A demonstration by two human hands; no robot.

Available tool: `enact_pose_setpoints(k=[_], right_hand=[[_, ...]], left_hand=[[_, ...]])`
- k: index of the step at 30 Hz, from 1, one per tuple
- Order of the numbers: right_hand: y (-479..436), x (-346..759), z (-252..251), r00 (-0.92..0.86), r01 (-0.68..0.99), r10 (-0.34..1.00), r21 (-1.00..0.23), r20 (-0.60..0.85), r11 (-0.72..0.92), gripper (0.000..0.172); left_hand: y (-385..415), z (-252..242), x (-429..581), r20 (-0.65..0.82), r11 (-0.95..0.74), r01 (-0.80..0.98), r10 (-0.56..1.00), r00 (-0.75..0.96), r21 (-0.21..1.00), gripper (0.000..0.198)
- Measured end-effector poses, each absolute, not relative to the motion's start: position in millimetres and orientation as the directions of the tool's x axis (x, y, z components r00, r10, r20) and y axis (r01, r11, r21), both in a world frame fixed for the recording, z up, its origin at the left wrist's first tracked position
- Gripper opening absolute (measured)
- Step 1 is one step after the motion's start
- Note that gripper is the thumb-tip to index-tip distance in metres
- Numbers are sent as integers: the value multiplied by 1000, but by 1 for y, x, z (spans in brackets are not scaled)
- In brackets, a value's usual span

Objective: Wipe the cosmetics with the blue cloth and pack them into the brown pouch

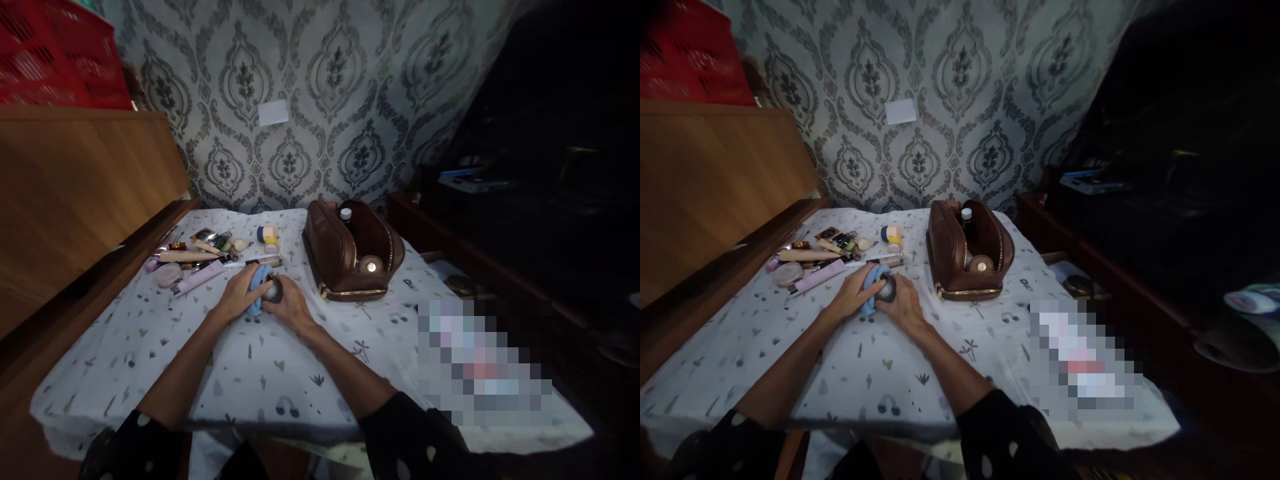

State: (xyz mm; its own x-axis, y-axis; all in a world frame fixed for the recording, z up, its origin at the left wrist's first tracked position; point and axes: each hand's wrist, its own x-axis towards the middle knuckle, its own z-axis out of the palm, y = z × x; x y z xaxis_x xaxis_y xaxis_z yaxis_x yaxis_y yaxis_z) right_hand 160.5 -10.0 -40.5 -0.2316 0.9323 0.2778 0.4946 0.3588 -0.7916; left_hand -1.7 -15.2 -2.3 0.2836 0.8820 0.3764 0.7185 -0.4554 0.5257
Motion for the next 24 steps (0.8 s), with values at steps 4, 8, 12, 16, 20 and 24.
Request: enact_pose_setpoints(k=[4,8,12,16,20,24], right_hand=[[-11,159,-41,-233,517,928,-772,290,370,54],[-11,160,-44,-254,492,917,-775,308,397,56],[-11,162,-48,-266,474,908,-777,323,415,58],[-10,162,-49,-246,471,906,-774,345,423,60],[-8,164,-47,-210,483,906,-767,368,423,56],[-5,167,-47,-196,438,919,-808,342,393,57]], left_hand=[[-17,-3,-1,367,-357,810,911,191,466,33],[-15,-4,-3,307,-274,797,944,117,538,38],[-10,-8,-5,281,-217,731,959,35,647,43],[-5,-14,-5,267,-184,702,964,-9,688,50],[-4,-15,-3,255,-179,668,967,-17,722,57],[-5,-15,1,282,-213,633,959,-9,745,56]])
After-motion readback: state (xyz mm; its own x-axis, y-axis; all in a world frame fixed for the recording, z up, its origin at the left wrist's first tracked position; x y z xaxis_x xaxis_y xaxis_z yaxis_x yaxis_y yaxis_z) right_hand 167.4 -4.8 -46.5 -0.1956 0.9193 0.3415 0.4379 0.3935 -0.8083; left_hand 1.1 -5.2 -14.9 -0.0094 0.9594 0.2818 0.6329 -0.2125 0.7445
